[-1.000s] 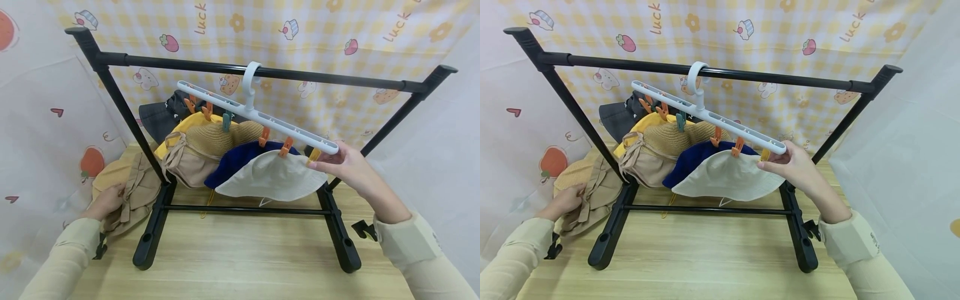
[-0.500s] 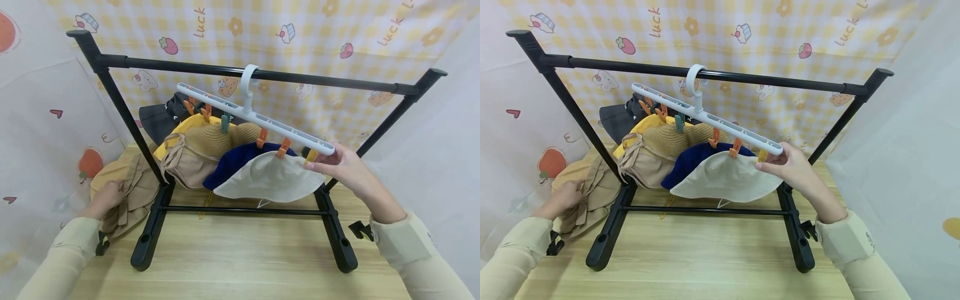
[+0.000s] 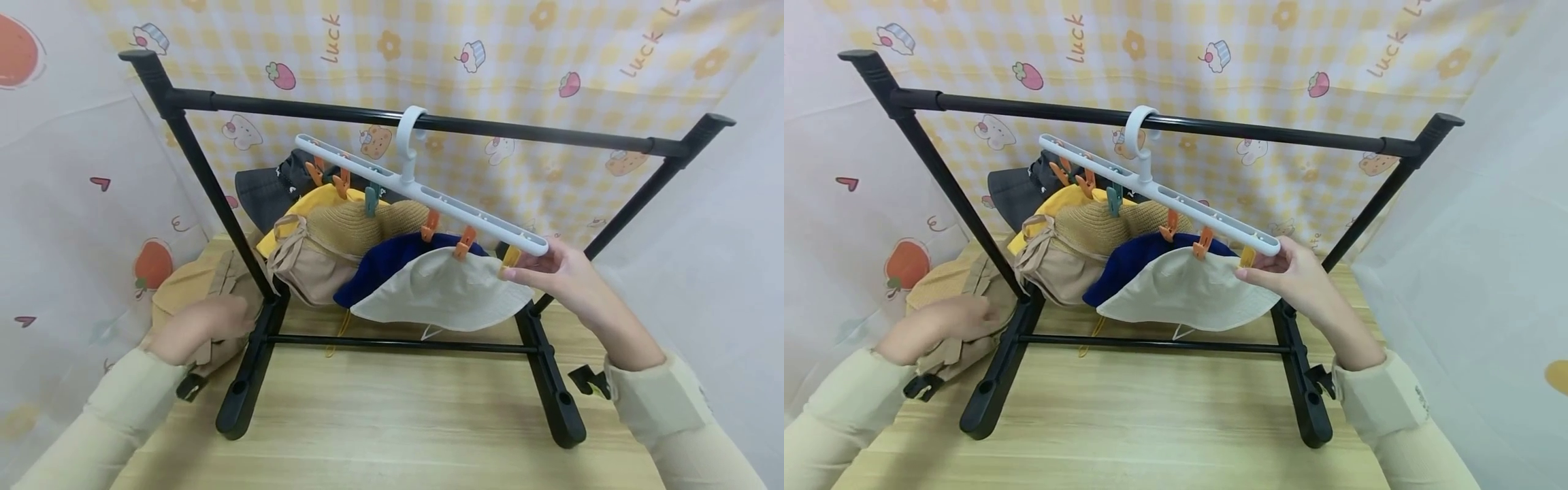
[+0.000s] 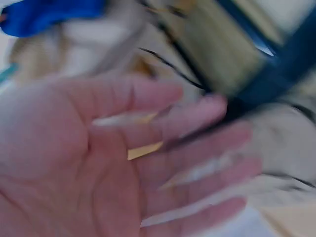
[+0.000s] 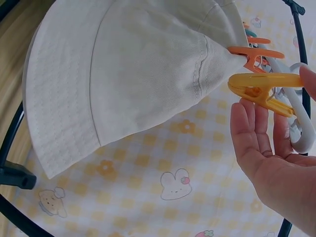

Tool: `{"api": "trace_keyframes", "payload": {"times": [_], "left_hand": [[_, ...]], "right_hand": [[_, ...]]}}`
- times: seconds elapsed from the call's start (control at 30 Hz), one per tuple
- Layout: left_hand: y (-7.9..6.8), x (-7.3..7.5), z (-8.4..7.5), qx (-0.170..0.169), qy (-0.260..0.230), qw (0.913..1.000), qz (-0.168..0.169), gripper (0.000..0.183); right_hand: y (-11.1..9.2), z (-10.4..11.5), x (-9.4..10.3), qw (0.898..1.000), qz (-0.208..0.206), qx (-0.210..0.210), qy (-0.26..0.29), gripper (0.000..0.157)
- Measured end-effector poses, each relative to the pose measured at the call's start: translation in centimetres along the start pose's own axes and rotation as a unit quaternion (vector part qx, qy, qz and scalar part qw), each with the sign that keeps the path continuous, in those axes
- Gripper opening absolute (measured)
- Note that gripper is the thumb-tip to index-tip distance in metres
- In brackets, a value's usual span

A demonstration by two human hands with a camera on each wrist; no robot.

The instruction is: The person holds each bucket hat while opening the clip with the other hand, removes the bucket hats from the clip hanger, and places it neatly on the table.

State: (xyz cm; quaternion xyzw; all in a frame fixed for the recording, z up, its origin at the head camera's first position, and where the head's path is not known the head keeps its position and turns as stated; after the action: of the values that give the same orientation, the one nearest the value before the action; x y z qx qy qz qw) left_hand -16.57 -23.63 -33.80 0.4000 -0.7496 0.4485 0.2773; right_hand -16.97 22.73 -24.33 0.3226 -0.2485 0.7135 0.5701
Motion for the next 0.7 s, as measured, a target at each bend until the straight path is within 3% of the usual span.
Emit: {"api": "trace_keyframes", "payload": {"times": [0.07, 0.17, 0.23, 0.3, 0.47, 0.6, 0.7], "left_hand": [[0.1, 0.3, -2.2, -0.075, -0.012, 0.9964, 0.036, 0.024], [0.0, 0.8, -5.6, -0.210, -0.045, 0.9754, 0.051, 0.014], [-0.1, 1.0, -8.0, -0.283, -0.061, 0.9565, 0.037, 0.015], [-0.1, 1.2, -10.5, -0.332, -0.070, 0.9407, 0.002, 0.017], [0.3, 1.6, -15.8, -0.389, -0.083, 0.9095, -0.121, 0.020], [1.2, 1.6, -18.4, -0.401, -0.078, 0.8897, -0.203, 0.023], [2.0, 1.3, -19.8, -0.401, -0.051, 0.8819, -0.244, 0.024]], "right_hand": [[-0.1, 0.0, 0.0, 1.000, -0.005, 0.007, 0.002, 0.033], [-0.2, 0.1, -0.1, 1.000, -0.010, 0.011, 0.005, 0.031], [-0.2, 0.1, -0.1, 1.000, -0.010, 0.009, 0.007, 0.031], [-0.3, 0.1, -0.1, 1.000, -0.010, 0.004, 0.007, 0.032], [-0.4, 0.1, -0.1, 1.000, -0.018, 0.006, 0.012, 0.031], [-0.5, 0.0, -0.2, 1.000, -0.023, 0.003, 0.014, 0.032], [-0.6, 0.0, -0.3, 1.000, -0.026, 0.002, 0.009, 0.033]]}}
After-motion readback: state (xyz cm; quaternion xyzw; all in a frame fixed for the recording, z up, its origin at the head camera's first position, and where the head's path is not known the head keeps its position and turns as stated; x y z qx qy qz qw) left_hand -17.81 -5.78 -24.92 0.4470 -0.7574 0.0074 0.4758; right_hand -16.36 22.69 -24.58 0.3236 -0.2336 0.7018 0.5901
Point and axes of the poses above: each hand's wrist, its own y-axis towards the middle knuckle, its own x-axis out of the back of the hand, z = x × y, the point moved 2 cm from there along y, towards the middle knuckle, and after that the axes turned 11 degrees about -y, right-handed, at the moved point
